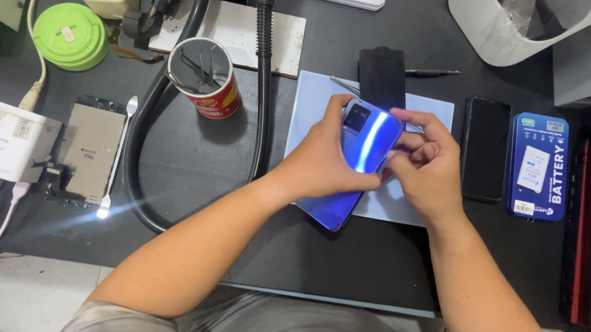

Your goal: The person handles a black smartphone, then picks up a blue smartphone and uses a black prying tool to separate the screen from the frame. The person continues prying along the edges until the screen is detached, exposing the internal components.

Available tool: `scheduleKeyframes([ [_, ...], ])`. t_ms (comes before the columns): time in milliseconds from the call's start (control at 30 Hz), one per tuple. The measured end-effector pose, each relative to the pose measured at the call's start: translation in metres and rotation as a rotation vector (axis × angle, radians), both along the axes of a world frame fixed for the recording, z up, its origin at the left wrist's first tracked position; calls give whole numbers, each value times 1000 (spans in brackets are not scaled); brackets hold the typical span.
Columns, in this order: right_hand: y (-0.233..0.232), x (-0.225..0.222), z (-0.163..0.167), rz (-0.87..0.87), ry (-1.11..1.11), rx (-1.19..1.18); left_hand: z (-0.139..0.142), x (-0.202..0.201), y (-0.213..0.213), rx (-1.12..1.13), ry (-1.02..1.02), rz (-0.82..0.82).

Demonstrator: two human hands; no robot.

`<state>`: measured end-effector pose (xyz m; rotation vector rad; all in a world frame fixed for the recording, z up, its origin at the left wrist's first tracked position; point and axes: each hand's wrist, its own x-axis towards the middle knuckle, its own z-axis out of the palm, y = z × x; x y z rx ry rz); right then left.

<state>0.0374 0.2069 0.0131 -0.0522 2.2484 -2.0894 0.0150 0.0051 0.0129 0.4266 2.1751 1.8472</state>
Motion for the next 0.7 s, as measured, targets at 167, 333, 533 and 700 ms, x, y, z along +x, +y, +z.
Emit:
scheduleKeyframes([
  [167, 1, -11, -1, -194, 292, 510, -6, -7, -5, 51, 68, 152],
  [333, -8, -16, 1, -198, 322, 1074, -5, -12, -7, 127, -36, 254],
  [533, -2, -18, -2, -218, 324, 893, -3, -12, -7, 174, -15, 238],
  [700, 3, -17, -8, -242, 96, 173, -3, -13, -7, 99, -27, 269],
])
